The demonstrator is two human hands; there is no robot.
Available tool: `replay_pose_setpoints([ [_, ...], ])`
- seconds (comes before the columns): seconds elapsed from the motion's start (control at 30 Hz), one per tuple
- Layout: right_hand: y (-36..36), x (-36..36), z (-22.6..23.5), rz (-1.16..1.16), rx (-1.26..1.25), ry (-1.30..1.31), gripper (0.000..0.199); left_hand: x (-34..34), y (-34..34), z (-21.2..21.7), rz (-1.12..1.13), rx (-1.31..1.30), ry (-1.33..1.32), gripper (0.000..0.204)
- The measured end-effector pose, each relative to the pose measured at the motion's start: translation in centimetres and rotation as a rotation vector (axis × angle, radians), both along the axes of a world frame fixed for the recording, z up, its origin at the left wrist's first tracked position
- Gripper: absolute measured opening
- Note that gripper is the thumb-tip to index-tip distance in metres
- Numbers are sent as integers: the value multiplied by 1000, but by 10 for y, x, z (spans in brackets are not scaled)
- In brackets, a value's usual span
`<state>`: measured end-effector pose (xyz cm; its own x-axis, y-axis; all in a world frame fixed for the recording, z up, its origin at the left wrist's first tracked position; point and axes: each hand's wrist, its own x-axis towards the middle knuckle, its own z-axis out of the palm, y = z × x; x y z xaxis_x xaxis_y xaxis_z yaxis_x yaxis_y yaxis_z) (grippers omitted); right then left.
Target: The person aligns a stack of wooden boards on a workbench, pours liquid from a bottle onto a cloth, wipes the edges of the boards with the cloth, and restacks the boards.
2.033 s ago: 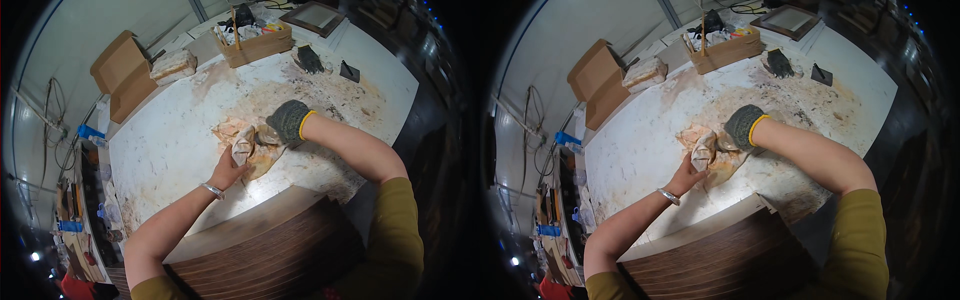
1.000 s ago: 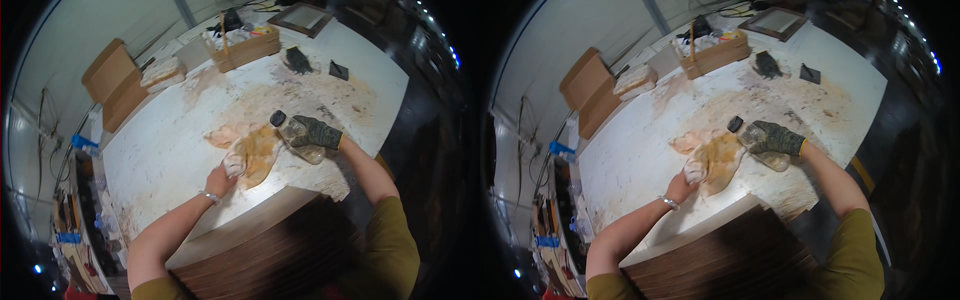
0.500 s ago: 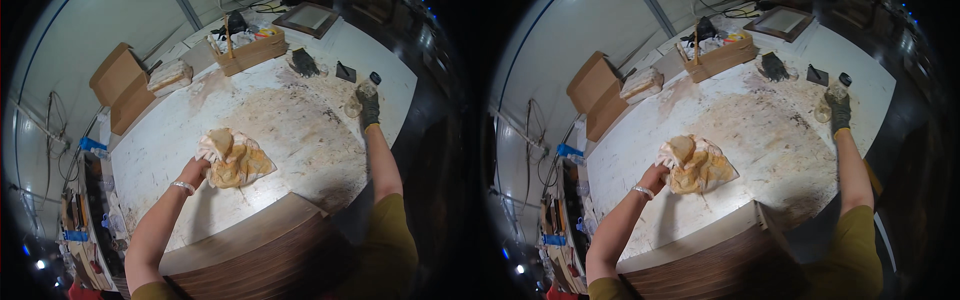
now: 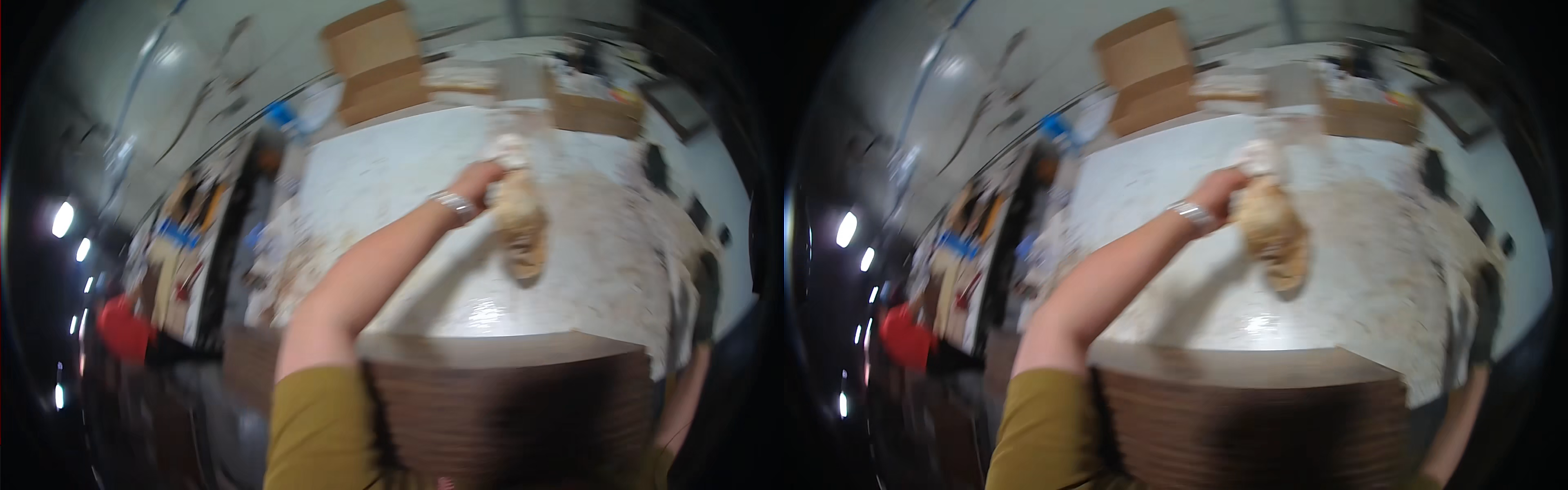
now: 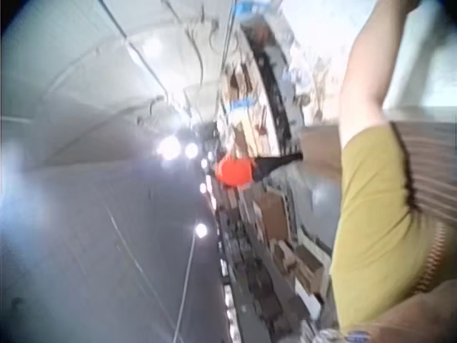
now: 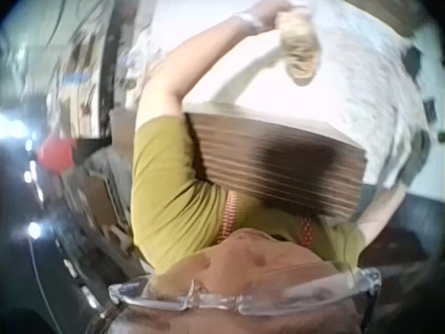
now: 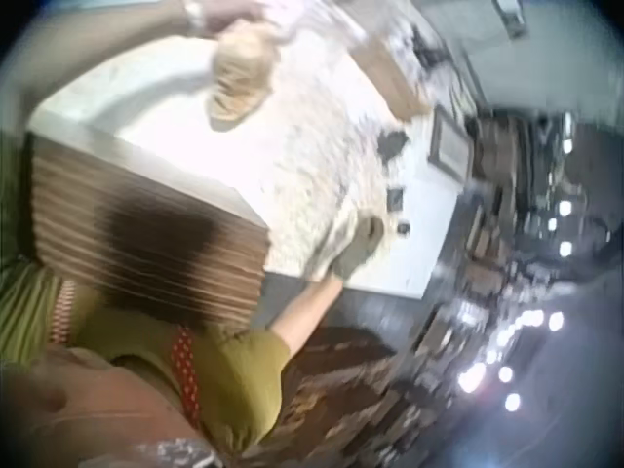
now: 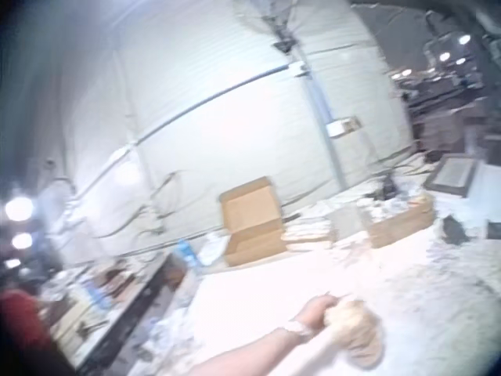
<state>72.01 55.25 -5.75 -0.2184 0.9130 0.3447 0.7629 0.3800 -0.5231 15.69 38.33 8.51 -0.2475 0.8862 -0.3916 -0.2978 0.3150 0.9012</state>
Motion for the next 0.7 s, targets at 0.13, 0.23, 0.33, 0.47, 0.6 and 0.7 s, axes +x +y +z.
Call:
replay_pose_setpoints([
  [0.13,-138,-110,189,279,-22,374,39,22,21,21,-115,290,-287,27],
  [0.23,-206,-200,231,811,-150,186,65,-3,7,8,24,313,-235,28],
  [0.33,-263,-241,270,1035,-116,-107,82,11,27,27,-31,419,-266,29],
  [0.47,-270,-264,279,1382,-43,-592,95,-19,-64,124,-110,509,82,27],
  [0.6,-262,-264,268,1390,-42,-509,93,-16,-217,210,1,384,214,39],
  [0.7,-255,-275,267,1409,24,-503,93,21,-293,212,113,227,273,38],
])
